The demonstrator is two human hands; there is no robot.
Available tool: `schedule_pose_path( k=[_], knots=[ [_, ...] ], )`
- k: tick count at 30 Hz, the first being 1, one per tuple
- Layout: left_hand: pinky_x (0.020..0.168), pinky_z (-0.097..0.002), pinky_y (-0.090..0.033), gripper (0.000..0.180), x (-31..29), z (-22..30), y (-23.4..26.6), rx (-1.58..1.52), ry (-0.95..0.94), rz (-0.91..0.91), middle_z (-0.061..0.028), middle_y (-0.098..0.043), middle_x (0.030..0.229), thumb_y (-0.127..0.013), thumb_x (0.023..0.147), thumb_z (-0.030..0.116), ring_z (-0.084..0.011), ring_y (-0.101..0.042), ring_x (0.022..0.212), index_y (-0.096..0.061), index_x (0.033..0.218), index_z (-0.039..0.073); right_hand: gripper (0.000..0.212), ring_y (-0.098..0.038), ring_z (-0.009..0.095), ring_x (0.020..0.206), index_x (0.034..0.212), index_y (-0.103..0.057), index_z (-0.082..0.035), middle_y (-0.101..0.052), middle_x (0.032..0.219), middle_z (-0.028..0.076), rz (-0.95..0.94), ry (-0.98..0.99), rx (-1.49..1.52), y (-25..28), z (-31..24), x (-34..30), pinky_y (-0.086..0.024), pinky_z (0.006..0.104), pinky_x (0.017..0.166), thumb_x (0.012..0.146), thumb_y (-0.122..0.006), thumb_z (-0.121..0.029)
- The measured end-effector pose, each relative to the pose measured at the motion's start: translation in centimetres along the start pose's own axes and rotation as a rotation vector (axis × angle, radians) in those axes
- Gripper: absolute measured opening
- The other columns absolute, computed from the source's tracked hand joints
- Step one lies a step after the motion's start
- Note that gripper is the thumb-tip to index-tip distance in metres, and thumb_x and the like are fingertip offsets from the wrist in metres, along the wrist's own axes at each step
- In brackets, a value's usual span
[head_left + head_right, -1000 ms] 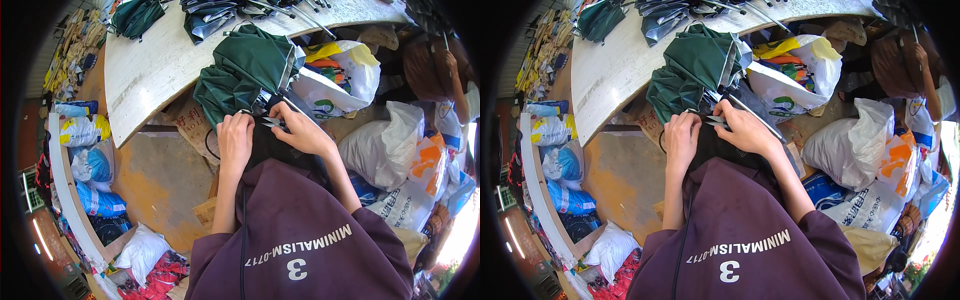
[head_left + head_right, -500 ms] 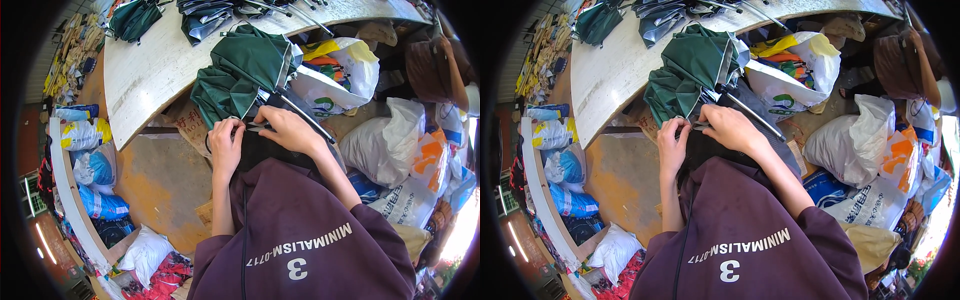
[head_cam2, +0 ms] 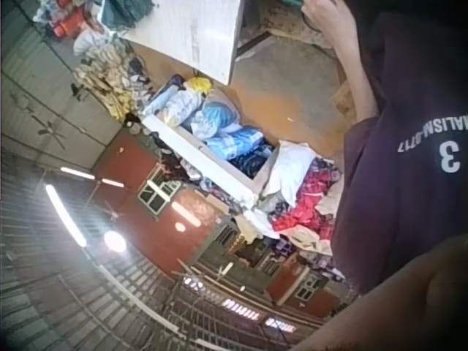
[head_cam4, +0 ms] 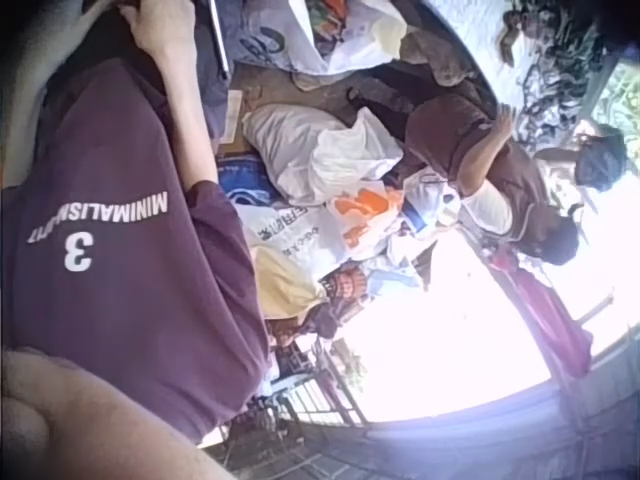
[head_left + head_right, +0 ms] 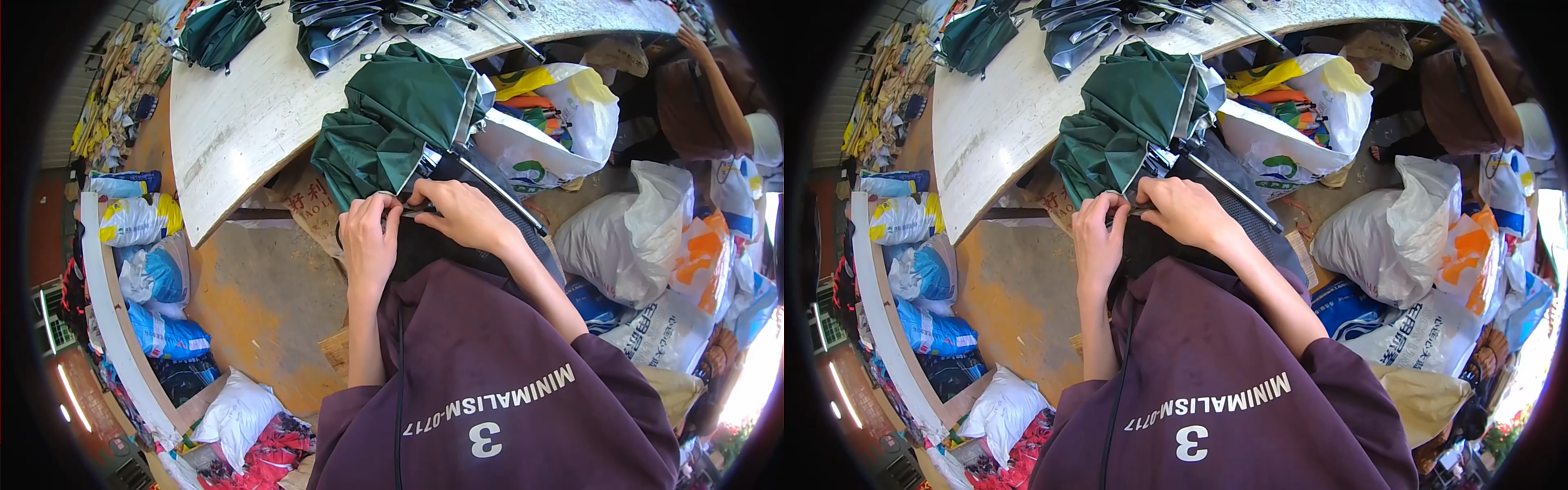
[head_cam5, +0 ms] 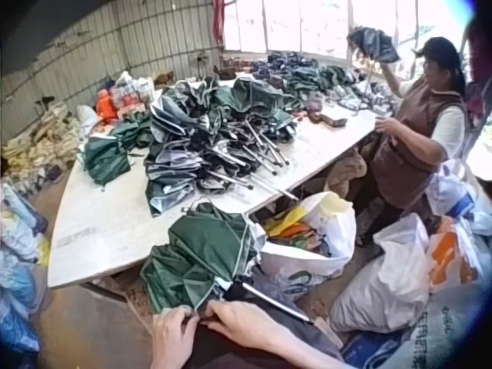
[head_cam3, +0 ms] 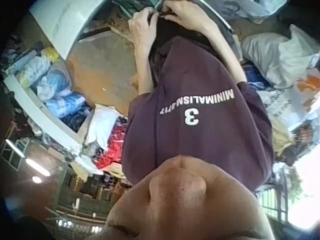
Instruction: Attaching an umbrella canopy fabric to the metal frame and ribs.
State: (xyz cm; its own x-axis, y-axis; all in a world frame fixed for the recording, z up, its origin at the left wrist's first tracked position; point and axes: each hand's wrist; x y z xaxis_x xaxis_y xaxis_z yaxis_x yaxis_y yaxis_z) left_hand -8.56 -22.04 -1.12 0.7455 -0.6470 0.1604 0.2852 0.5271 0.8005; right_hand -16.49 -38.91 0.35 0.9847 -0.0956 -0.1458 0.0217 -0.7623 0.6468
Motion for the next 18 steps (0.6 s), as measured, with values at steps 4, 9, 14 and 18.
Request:
schedule_pose_path(
  k=[4,9,14,18],
  knots=[
    [0.081,-0.0332,-0.041,0.006,0.1,0.3,0.3,0.044,-0.012,0.003,-0.0011,-0.070,0.092,-0.066,0.089,0.012,-0.0224,-0.058,0.082,-0.063,0.091,0.008,0.018,-0.068,0.032,0.092,0.103,-0.062,-0.004,-0.073,0.105,0.008,0.002,-0.005,0.026,0.0,0.0,0.1,-0.052,0.0409,0.080,0.087,-0.069,-0.010],
    [0.082,-0.0338,-0.042,0.007,0.0,0.5,0.4,0.082,-0.013,-0.009,-0.0033,-0.069,0.091,-0.066,0.089,0.012,-0.0229,-0.058,0.082,-0.065,0.094,0.006,0.017,-0.069,0.033,0.088,0.101,-0.062,-0.004,-0.073,0.099,0.008,0.038,0.037,0.013,-0.9,0.5,0.4,-0.052,0.0409,0.078,0.086,-0.069,-0.010],
    [0.081,-0.0336,-0.042,0.007,0.0,0.6,0.2,0.101,-0.029,0.014,-0.0032,-0.069,0.092,-0.066,0.090,0.011,-0.0229,-0.058,0.082,-0.064,0.094,0.006,0.015,-0.069,0.034,0.080,0.096,-0.063,-0.004,-0.073,0.090,0.010,0.100,0.090,0.030,-1.4,1.0,0.6,-0.052,0.0409,0.071,0.084,-0.070,-0.011],
    [0.080,-0.0331,-0.042,0.006,-0.2,0.4,0.2,0.135,-0.050,0.024,-0.0031,-0.071,0.094,-0.065,0.090,0.011,-0.0233,-0.059,0.083,-0.061,0.093,0.007,0.015,-0.069,0.034,0.079,0.097,-0.062,-0.004,-0.073,0.089,0.010,0.067,0.081,0.054,-1.4,1.1,0.8,-0.052,0.0401,0.070,0.084,-0.069,-0.010]
  ],
)
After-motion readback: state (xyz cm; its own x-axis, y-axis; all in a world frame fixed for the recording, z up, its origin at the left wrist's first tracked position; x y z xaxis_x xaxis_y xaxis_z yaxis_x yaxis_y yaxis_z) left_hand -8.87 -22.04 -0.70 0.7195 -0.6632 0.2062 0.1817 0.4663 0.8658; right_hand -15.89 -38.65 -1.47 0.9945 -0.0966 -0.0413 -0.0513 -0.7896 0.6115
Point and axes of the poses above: each hand's wrist, its own x-axis towards the middle knuckle, its own y-axis out of the back of the hand, z = x × y
